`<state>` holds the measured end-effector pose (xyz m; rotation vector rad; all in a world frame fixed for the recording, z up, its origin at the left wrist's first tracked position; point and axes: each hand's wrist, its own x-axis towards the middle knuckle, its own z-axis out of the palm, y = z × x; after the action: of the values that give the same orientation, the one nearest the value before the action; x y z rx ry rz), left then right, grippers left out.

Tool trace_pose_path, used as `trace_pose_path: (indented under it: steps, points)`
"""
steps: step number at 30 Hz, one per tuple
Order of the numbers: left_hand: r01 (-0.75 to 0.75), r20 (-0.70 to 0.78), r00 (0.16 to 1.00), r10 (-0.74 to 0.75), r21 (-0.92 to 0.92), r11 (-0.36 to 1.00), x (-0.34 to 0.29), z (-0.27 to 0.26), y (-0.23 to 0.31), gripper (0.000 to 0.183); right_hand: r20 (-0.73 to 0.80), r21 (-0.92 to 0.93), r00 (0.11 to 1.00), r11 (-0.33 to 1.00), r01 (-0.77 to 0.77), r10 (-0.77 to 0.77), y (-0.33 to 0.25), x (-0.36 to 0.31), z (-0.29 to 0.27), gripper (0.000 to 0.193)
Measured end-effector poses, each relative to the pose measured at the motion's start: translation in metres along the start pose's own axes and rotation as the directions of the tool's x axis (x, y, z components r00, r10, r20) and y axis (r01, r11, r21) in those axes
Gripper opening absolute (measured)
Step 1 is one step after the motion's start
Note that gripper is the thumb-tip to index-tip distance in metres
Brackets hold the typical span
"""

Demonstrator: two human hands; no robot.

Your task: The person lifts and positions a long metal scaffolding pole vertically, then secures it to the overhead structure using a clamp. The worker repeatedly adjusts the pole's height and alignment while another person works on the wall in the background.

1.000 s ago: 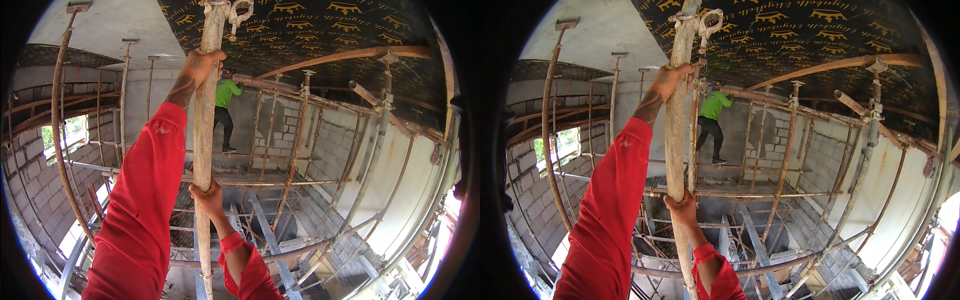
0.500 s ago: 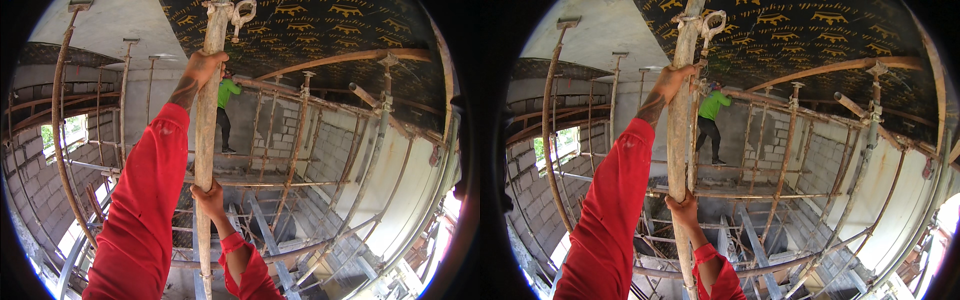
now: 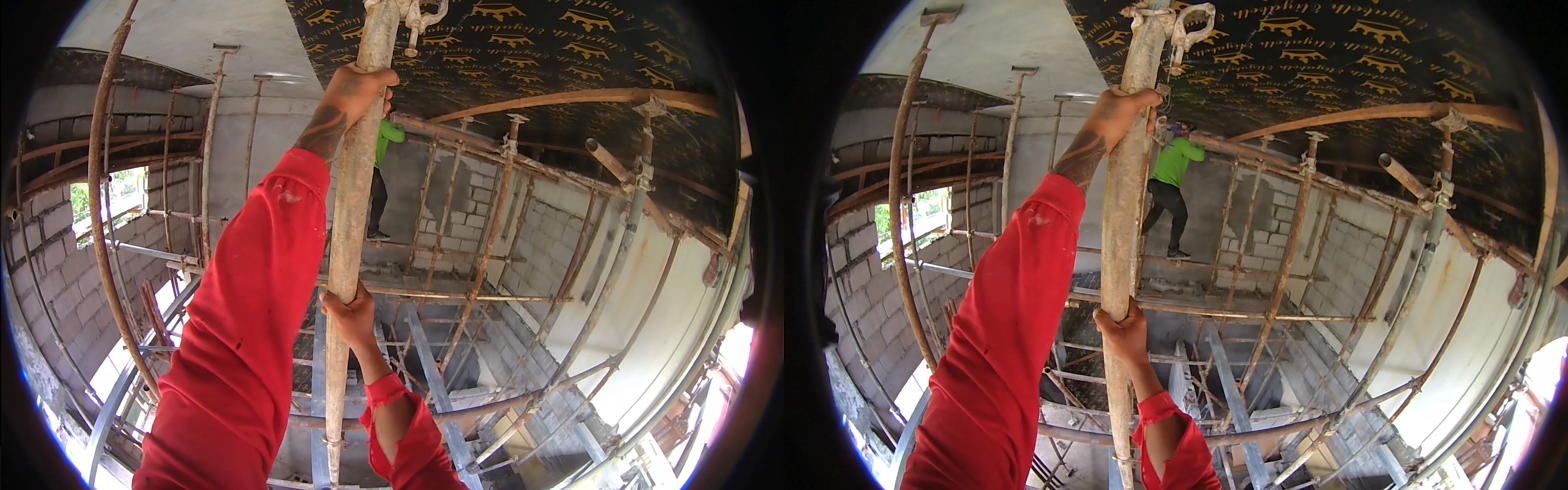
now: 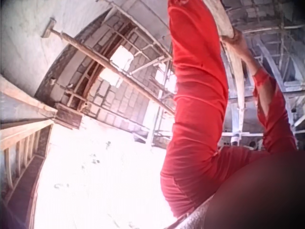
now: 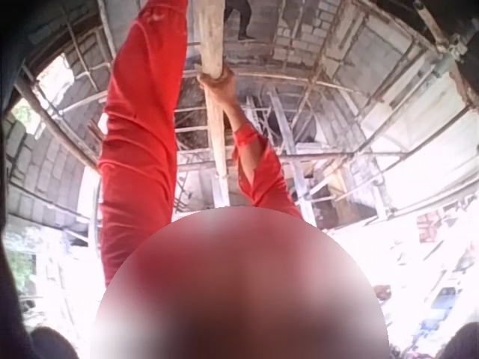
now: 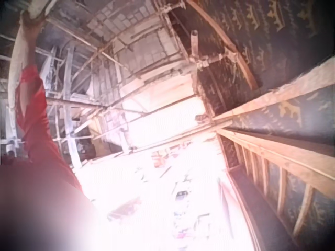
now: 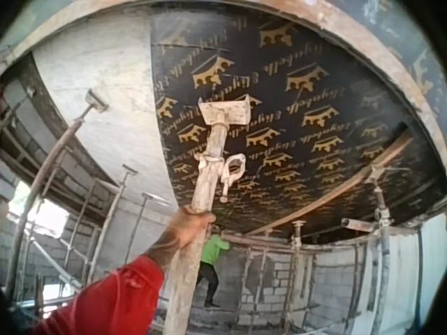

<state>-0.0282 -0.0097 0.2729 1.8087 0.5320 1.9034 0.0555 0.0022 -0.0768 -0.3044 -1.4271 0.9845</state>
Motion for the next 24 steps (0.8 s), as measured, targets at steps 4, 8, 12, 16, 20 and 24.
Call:
trace_pose_path:
  steps: [4, 8, 12, 16, 20, 24]
  points:
    - [-0.018, 0.015, 1.000, 0.017, 0.025, 1.000, 0.0011, -0.0011, -0.0011, 0.023, 0.002, -0.053, 1.000, 0.999, -0.005, 0.006, -0.0053, -0.0013, -0.0004, 0.022]
    - [-0.009, 0.000, 1.000, 0.009, 0.022, 1.000, 0.0009, -0.0016, -0.0013, 0.024, -0.012, -0.060, 1.000, 0.998, -0.017, 0.017, -0.0061, -0.0027, 0.0007, 0.020]
    - [-0.003, -0.018, 1.000, 0.003, 0.008, 1.000, -0.0004, 0.0001, -0.0012, 0.024, -0.013, -0.040, 1.000, 0.999, 0.008, -0.008, -0.0038, -0.0023, 0.0011, 0.019]
    - [0.018, -0.016, 1.000, -0.018, -0.025, 1.000, -0.0011, 0.0016, -0.0001, 0.024, -0.002, -0.021, 1.000, 1.000, 0.002, -0.002, -0.0025, -0.0018, 0.0001, 0.020]
    - [-0.002, 0.010, 1.000, 0.002, 0.040, 0.999, -0.0015, -0.0017, 0.0014, 0.026, 0.002, -0.019, 1.000, 1.000, -0.004, 0.004, -0.0033, -0.0018, -0.0006, 0.022]
    - [-0.010, -0.012, 1.000, 0.011, 0.086, 0.996, 0.0005, -0.0019, -0.0005, 0.026, -0.001, -0.018, 1.000, 1.000, 0.014, -0.014, -0.0024, -0.0008, -0.0016, 0.025]
